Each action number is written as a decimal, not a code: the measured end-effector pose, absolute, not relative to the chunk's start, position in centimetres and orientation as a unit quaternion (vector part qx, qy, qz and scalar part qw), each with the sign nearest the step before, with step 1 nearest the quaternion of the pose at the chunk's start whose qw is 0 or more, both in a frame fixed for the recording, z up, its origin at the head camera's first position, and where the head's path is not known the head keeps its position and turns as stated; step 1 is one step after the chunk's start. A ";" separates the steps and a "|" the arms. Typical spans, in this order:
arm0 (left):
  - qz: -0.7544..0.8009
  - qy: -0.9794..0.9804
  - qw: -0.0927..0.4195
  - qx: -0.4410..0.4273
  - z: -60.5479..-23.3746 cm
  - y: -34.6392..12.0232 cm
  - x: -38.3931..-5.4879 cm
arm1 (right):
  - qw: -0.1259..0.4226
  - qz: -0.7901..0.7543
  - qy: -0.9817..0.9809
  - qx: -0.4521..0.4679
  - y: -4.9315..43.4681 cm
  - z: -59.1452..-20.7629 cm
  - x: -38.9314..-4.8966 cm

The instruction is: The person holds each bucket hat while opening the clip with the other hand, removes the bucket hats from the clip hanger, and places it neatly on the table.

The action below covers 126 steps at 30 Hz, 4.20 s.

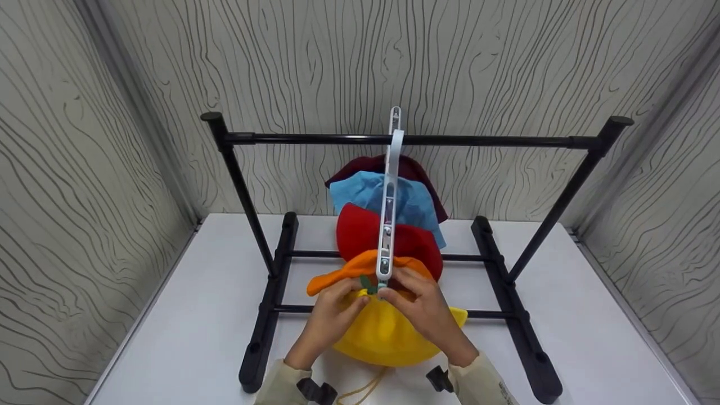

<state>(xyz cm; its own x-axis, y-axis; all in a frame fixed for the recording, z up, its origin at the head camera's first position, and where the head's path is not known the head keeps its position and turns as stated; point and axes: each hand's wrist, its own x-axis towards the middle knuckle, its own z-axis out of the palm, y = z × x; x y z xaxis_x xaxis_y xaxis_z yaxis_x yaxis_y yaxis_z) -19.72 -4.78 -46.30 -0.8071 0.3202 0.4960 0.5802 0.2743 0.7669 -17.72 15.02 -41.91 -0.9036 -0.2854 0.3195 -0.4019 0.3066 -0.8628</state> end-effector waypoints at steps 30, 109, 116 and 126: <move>-0.538 -0.779 0.131 -0.292 -46.7 -4.5 -19.6 | 0.051 0.572 -0.794 0.198 15.2 -42.0 -17.6; -0.559 -0.777 0.096 -0.273 -47.4 -4.6 -19.1 | 0.131 0.549 -0.787 0.248 15.6 -42.6 -17.7; -0.556 -0.779 0.099 -0.273 -47.8 -4.9 -18.9 | 0.127 0.557 -0.785 0.239 15.7 -42.7 -17.7; -0.551 -0.786 0.092 -0.266 -47.9 -5.5 -18.9 | 0.121 0.562 -0.785 0.229 15.7 -42.7 -17.6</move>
